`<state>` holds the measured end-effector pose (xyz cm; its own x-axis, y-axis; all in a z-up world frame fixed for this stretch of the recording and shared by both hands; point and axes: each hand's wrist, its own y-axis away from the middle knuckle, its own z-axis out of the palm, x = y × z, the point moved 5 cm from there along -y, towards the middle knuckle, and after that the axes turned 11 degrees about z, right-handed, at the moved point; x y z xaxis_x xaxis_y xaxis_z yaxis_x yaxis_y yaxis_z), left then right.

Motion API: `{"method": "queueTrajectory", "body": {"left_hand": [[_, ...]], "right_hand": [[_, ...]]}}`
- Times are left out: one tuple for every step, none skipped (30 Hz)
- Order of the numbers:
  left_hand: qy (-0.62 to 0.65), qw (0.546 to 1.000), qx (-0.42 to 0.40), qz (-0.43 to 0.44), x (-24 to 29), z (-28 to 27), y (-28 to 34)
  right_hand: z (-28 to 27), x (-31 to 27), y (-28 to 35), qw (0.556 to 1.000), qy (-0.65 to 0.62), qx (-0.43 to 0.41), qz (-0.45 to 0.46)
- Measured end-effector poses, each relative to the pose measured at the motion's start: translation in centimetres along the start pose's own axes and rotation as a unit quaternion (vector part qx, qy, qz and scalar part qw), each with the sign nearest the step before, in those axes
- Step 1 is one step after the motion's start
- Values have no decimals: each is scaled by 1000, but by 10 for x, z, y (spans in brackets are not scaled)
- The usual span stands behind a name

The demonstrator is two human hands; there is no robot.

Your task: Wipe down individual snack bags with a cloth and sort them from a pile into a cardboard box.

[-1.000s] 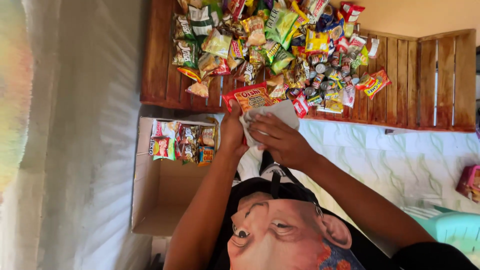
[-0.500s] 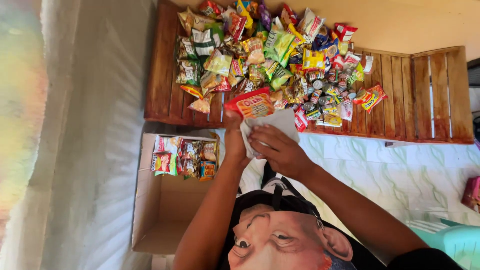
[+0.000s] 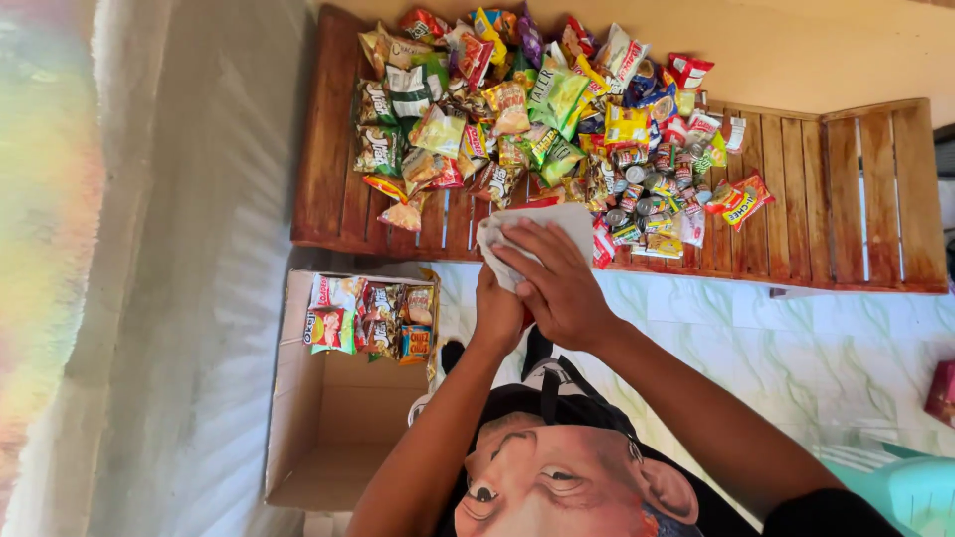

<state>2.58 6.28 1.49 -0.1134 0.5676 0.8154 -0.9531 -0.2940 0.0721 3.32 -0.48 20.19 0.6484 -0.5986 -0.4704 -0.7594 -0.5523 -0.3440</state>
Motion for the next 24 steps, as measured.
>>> {"method": "queueTrajectory", "body": {"left_hand": [[1, 1000, -2, -1, 10, 4, 1], [0, 1000, -14, -9, 20, 9, 3], [-3, 1000, -25, -14, 32, 12, 3], [-3, 1000, -24, -12, 38, 13, 1], [29, 999, -23, -40, 40, 15, 3], [62, 996, -21, -68, 42, 17, 5], [62, 996, -24, -63, 51, 17, 0], [123, 989, -26, -76, 58, 20, -4], [184, 978, -27, -94, 65, 22, -3], [184, 978, -28, -92, 56, 16, -12], [147, 986, -33, -69, 49, 9, -17], [110, 992, -39, -46, 41, 1, -21], [111, 992, -38, -42, 42, 3, -24], [-52, 995, -48, 65, 54, 2, -28], [-214, 961, -56, 165, 64, 5, -26], [-214, 962, -55, 163, 67, 7, -27], [-227, 952, -4, 204, 75, 6, -28], [-240, 938, 46, 245, 83, 5, -28], [-238, 938, 44, 248, 83, 5, -24], [-274, 927, 45, 250, 83, 6, -21], [-312, 915, 48, 250, 84, 7, -15], [-312, 915, 48, 250, 82, 6, -13], [-358, 898, 14, 257, 81, 8, -11], [-403, 877, -22, 262, 79, 11, -8]], "right_hand": [[6, 14, 0, 1000, 2, 1, 1], [12, 33, -1, 997, -42, 7, 56], [19, 52, -3, 990, -89, 14, 108], [26, 67, -5, 990, -89, 14, 105], [34, 93, -2, 947, -240, 8, 215], [46, 116, 3, 868, -382, -2, 317], [51, 132, 8, 870, -382, 0, 312], [65, 159, 22, 748, -488, 8, 450], [80, 179, 42, 591, -571, 14, 570], [68, 165, 36, 592, -572, 15, 568], [60, 145, 31, 551, -634, -20, 542], [51, 124, 26, 505, -692, -54, 512], [59, 132, 35, 507, -692, -56, 511], [64, 145, 43, 558, -646, -41, 519], [69, 156, 57, 605, -595, -23, 529], [60, 141, 51, 604, -595, -23, 530], [45, 126, 38, 708, -518, -36, 479], [31, 108, 26, 798, -430, -49, 419], [33, 106, 26, 800, -429, -46, 417], [30, 105, 25, 850, -340, -22, 402], [27, 101, 27, 889, -248, 0, 385], [22, 93, 23, 889, -248, -1, 385], [15, 80, 18, 918, -211, 23, 336], [7, 66, 13, 941, -173, 47, 286]]}}
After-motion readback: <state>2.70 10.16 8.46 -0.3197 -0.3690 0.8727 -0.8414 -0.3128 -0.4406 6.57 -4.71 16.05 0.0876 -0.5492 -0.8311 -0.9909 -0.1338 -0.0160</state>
